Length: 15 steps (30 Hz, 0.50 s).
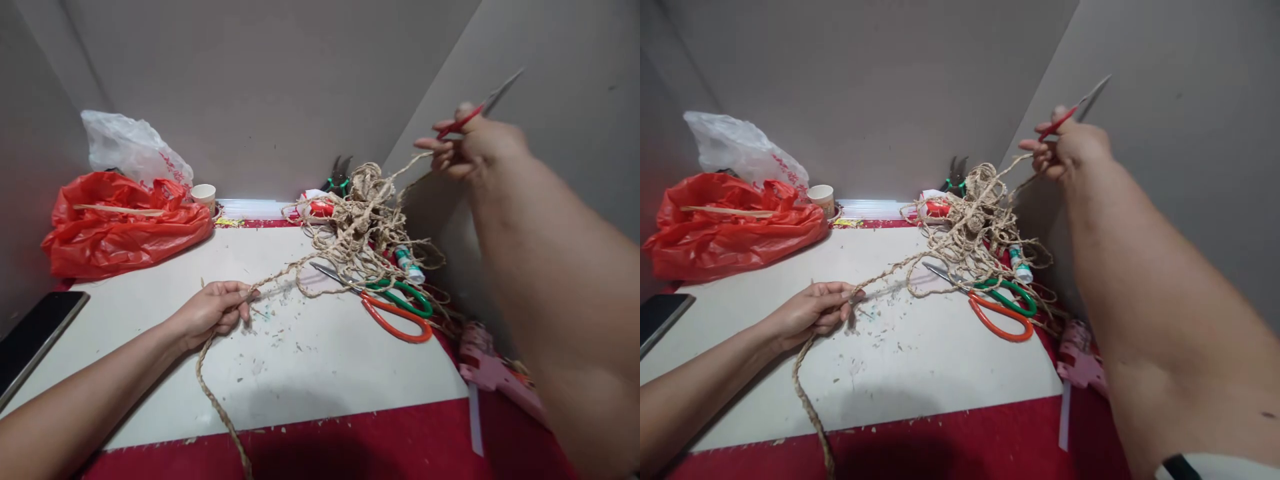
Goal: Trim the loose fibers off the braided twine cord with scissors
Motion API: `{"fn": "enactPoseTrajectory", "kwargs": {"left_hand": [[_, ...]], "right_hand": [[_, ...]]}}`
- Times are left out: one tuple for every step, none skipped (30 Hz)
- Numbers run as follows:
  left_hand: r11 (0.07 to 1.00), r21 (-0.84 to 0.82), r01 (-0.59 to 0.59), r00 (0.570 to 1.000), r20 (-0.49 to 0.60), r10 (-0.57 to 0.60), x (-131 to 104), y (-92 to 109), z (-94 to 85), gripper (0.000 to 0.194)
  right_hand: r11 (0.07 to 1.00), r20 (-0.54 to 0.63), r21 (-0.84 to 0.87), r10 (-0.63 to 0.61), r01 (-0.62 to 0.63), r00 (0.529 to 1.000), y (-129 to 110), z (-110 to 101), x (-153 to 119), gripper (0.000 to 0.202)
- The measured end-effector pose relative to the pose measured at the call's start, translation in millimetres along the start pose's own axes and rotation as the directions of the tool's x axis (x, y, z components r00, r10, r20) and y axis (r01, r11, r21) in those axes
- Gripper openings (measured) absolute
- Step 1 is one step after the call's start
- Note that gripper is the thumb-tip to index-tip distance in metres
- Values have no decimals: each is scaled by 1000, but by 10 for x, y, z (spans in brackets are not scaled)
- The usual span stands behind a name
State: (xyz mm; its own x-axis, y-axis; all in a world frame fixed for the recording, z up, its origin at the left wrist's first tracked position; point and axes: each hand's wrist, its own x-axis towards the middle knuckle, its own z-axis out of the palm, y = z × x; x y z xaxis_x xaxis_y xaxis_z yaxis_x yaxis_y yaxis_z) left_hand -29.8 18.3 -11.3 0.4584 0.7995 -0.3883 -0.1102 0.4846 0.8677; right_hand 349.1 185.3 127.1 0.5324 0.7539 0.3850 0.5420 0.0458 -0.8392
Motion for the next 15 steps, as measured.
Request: {"fn": "enactPoseTrajectory", "kwargs": {"left_hand": [[1000,-11,3,1000,-1,-3,8,1,-10,16],[1000,-22,6,1000,-1,-6,15,2,-21,17],[999,-34,10,1000,3,-10,21,3,-33,17],[999,-48,14,1000,6,-14,26,4,-43,18],[998,-62,17,1000,9,-17,29,5,-52,18],[997,-77,19,1000,9,-19,29,8,-57,18],[995,-94,20,1000,8,-19,28,11,-60,17],[994,-111,19,1000,4,-19,26,14,-60,16],[992,-128,18,1000,-2,-19,23,18,-58,16],[989,-144,19,1000,-8,-20,20,22,-55,15],[987,-160,23,1000,-11,-25,18,26,-52,15],[984,-178,27,999,-11,-30,16,30,-49,15],[980,-197,32,999,-7,-34,15,33,-47,16],[976,-216,37,999,1,-38,13,36,-44,16],[971,-233,44,999,11,-42,12,38,-41,16]], "right_hand": [[994,44,78,68,-71,997,-38,6,7,65],[985,123,116,116,-131,986,-69,31,-7,64],[985,180,85,134,-151,975,-94,73,-42,61],[992,218,21,116,-123,969,-115,129,-100,58],[996,240,-57,83,-71,967,-138,194,-177,55],[992,248,-126,58,-27,967,-164,261,-274,53],[990,280,-138,25,15,960,-195,324,-389,53],[995,309,-92,4,26,951,-231,377,-520,53],[1000,349,-19,-3,10,937,-269,415,-667,53],[998,409,60,-14,-12,912,-305,436,-828,51],[992,457,121,-22,-37,889,-335,438,-999,50],[984,517,170,-36,-61,855,-356,422,-1177,48],[973,579,215,-58,-83,813,-367,392,-1359,45],[960,672,257,-93,-113,735,-367,351,-1540,44],[951,770,272,-123,-148,627,-359,306,-1716,42]]}}
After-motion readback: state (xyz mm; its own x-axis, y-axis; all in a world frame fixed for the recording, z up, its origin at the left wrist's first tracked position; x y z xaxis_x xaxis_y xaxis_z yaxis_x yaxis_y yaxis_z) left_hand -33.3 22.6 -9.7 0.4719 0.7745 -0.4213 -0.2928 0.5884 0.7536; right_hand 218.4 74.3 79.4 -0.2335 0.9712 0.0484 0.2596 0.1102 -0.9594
